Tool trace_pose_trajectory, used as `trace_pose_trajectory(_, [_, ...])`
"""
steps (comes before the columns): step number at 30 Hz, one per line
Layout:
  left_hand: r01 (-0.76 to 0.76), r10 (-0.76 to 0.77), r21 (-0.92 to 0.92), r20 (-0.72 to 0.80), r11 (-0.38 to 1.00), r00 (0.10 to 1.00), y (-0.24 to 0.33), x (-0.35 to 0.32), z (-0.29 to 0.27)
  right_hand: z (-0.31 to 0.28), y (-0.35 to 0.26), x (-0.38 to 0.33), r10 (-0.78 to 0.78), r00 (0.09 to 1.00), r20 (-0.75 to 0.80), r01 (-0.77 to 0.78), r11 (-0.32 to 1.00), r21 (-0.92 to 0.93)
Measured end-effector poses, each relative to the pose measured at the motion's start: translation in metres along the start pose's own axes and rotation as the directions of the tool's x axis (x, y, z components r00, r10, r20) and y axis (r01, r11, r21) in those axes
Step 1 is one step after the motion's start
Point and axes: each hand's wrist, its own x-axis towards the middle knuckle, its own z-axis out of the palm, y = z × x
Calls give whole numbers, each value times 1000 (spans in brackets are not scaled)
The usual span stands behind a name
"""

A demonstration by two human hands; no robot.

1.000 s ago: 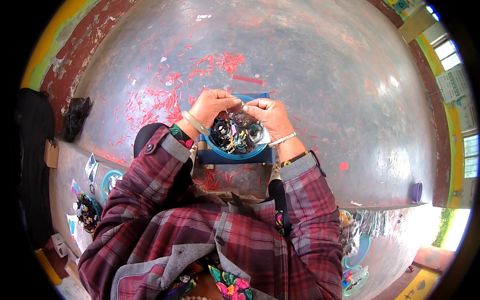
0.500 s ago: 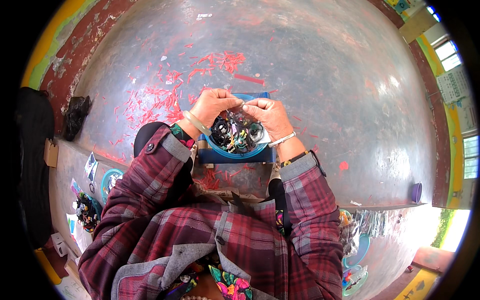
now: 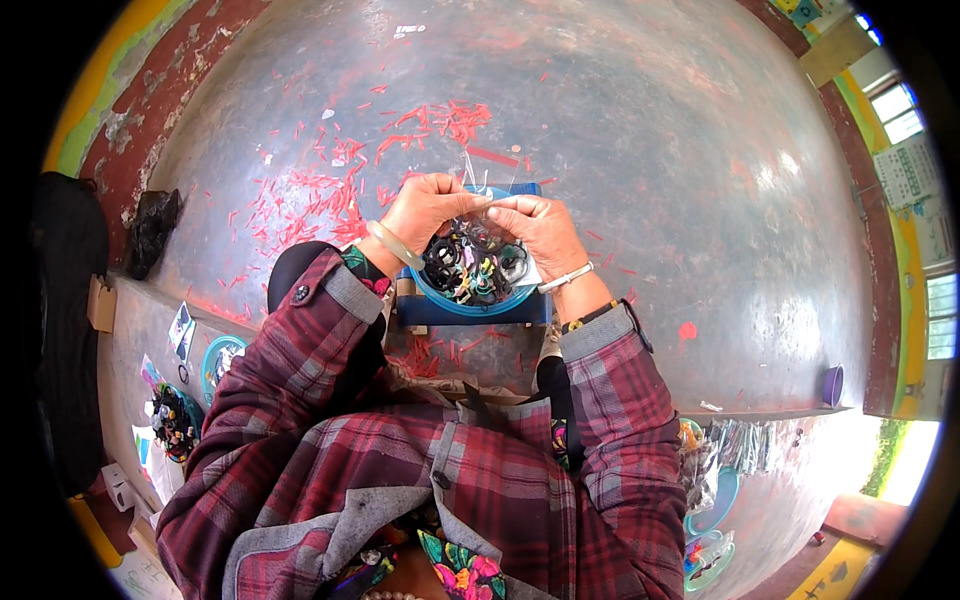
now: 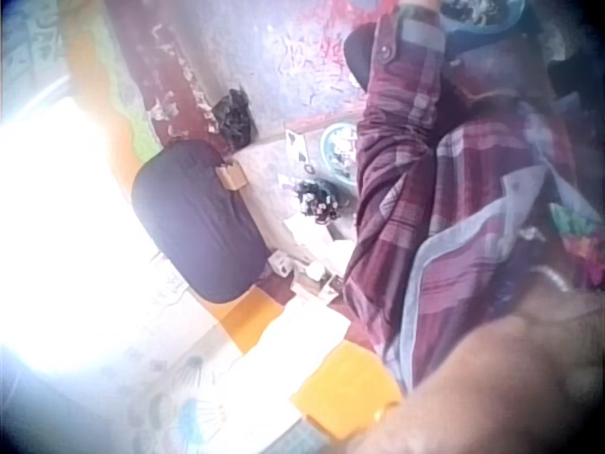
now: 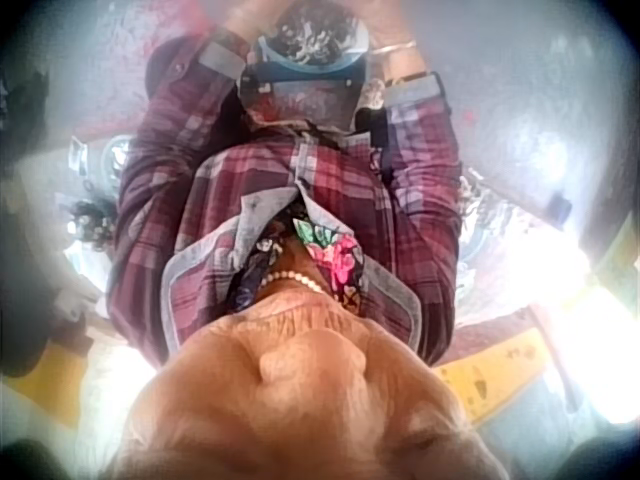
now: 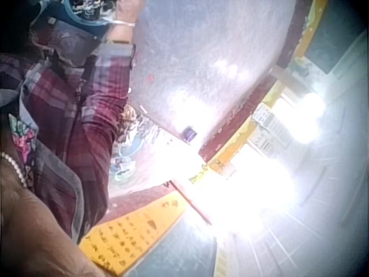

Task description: The person sits on the floor and assembles hair accessories by hand. They pick up small colorful rubber bands and hair clips from a blue bowl, stretch the bands, and attach them to the clips. The person handles the items one at a time, repeatedly picking, stretching, and fastening components.

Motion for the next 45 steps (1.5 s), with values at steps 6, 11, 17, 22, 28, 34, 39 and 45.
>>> trace_pose_trajectory(6, [4, -3, -12, 18, 1000, 1000, 2, 0, 0, 1, -1, 1, -19, 998, -57, 19, 1000, 4])
trace_pose_trajectory(11, [32, -31, -20, 51, 999, 998, -4, 4, -2, 0, -2, 0, -37, 994, -98, 38, 999, 3])
trace_pose_trajectory(17, [34, -34, 11, 75, 999, 997, -6, 7, -1, 3, -4, -1, -58, 990, -127, 52, 998, -47])
trace_pose_trajectory(22, [46, -44, -29, 82, 998, 996, -6, 7, -2, 5, -6, -1, -61, 988, -141, 46, 994, -104])
trace_pose_trajectory(28, [70, -58, -139, 88, 988, 994, -6, 7, -2, 5, -2, 2, -85, 993, -81, 81, 996, -46])
trace_pose_trajectory(34, [55, -42, -175, 81, 983, 996, -8, 7, -4, 4, 2, 5, -72, 997, -33, 70, 996, -48])
trace_pose_trajectory(39, [4, -7, -99, -26, 995, 1000, -7, 7, -4, 5, 3, 6, -60, 998, -8, 60, 998, -37])
trace_pose_trajectory(45, [-63, 57, -54, -103, 997, 993, -11, 9, -1, 6, 2, 7, -52, 999, 11, 52, 999, 7])
